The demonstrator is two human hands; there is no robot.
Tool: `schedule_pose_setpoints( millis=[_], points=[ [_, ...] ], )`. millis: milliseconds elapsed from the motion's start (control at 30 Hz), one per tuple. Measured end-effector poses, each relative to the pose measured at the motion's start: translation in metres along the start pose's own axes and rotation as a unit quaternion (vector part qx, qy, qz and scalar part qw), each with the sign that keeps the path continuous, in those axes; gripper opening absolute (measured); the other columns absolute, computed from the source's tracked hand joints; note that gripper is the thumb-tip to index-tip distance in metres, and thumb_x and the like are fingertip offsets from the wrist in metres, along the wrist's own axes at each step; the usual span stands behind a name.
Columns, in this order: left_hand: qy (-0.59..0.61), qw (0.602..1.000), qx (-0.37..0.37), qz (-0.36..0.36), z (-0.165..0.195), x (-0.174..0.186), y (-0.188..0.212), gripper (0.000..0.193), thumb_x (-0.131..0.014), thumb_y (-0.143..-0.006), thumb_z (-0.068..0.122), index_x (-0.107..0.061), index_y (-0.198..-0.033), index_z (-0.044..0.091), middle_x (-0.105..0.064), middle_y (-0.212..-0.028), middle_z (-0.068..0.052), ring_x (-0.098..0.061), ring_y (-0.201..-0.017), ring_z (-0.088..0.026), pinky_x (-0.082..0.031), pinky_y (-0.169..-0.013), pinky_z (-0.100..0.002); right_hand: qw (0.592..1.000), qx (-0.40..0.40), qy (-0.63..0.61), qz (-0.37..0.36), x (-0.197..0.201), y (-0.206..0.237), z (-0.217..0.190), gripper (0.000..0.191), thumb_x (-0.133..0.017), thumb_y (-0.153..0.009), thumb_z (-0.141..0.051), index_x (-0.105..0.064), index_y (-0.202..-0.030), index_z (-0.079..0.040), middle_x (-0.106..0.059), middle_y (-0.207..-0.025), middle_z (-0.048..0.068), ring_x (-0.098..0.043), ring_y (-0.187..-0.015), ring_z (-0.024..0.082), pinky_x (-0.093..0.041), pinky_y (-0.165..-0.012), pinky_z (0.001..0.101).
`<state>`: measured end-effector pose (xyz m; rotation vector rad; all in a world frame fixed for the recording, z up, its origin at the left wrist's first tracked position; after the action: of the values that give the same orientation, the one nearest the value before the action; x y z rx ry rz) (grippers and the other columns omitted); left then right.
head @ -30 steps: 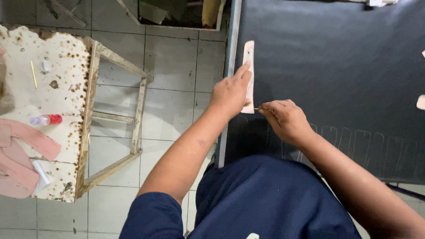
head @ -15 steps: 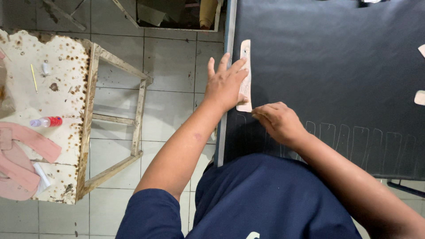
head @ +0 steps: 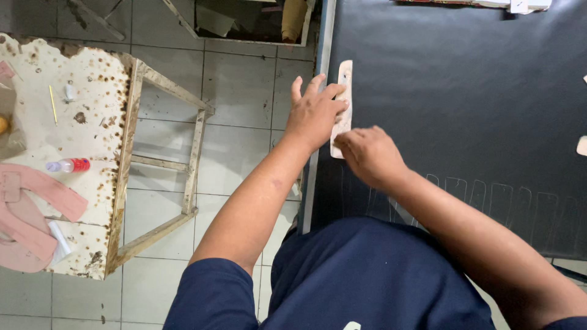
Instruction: The person uses a small wooden template and a pencil to trace repeating patterns onto a large black sheet laid on a table. They repeatedly reposition the template and trace its outline, then draw additional lines between traced shapes. A notebook and other templates remain on the table.
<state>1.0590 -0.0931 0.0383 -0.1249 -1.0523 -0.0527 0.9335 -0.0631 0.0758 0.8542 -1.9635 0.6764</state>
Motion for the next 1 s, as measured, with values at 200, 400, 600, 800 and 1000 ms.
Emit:
schedule_pose_setpoints(
  millis=[200, 400, 600, 800, 1000],
  points=[
    [0.027, 1.0, 0.011, -0.011, -0.003, 0.002, -0.001, 0.021, -0.065, -0.091, 0.021, -0.081, -0.103, 0.029, -0.061, -0.137, 0.004, -0.039, -0.144, -0.033, -0.01, -0.121, -0.065, 0.997, -0.002, 0.031, 0.067, 0.014, -0.026, 0.013, 0.009, -0.066, -0.099, -0.011, -0.071, -0.104, -0.006, -0.074, -0.093, 0.008, -0.068, -0.08, 0.029, -0.047, -0.075, 0.0423],
    [0.014, 0.999, 0.016, -0.027, -0.003, 0.0, 0.001, 0.028, -0.057, -0.097, 0.018, -0.078, -0.113, 0.028, -0.056, -0.144, 0.003, -0.037, -0.146, -0.033, -0.008, -0.12, -0.066, 0.993, -0.026, 0.011, 0.118, 0.027, -0.023, 0.025, 0.009, -0.068, -0.099, -0.011, -0.071, -0.105, -0.005, -0.072, -0.095, 0.011, -0.068, -0.085, 0.031, -0.05, -0.077, 0.0431],
    [-0.027, 0.999, -0.022, 0.025, 0.01, -0.007, 0.019, 0.033, -0.056, -0.096, 0.015, -0.068, -0.126, 0.014, -0.05, -0.147, -0.006, -0.038, -0.146, -0.038, -0.015, -0.121, -0.066, 0.956, -0.223, -0.113, 0.154, 0.039, -0.035, 0.076, 0.018, -0.066, -0.105, -0.018, -0.07, -0.111, -0.001, -0.073, -0.089, 0.012, -0.07, -0.076, 0.02, -0.055, -0.071, 0.0331],
    [-0.023, 0.999, -0.012, 0.043, 0.011, -0.008, 0.024, 0.038, -0.054, -0.095, 0.007, -0.066, -0.13, 0.012, -0.051, -0.144, -0.007, -0.04, -0.144, -0.038, -0.019, -0.12, -0.066, 0.956, -0.218, -0.155, 0.117, 0.029, -0.056, 0.092, 0.022, -0.066, -0.104, -0.02, -0.072, -0.113, 0.0, -0.075, -0.09, 0.013, -0.071, -0.078, 0.02, -0.054, -0.072, 0.0308],
    [-0.047, 0.999, 0.008, -0.007, 0.013, -0.007, 0.018, 0.036, -0.053, -0.091, 0.006, -0.068, -0.122, 0.015, -0.05, -0.144, -0.007, -0.038, -0.144, -0.038, -0.017, -0.12, -0.066, 0.979, -0.135, -0.074, 0.133, 0.028, -0.063, 0.085, 0.018, -0.069, -0.103, -0.018, -0.072, -0.11, -0.002, -0.076, -0.103, 0.015, -0.073, -0.091, 0.031, -0.056, -0.078, 0.0379]
  ],
)
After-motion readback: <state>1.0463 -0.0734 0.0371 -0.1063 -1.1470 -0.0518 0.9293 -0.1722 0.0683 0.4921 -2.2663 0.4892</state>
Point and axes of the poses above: each hand's wrist, its own y-axis away from the middle knuckle, its own x-axis out of the back of the hand, z = x × y, the point moved 6 cm from there along -y, towards the middle knuckle
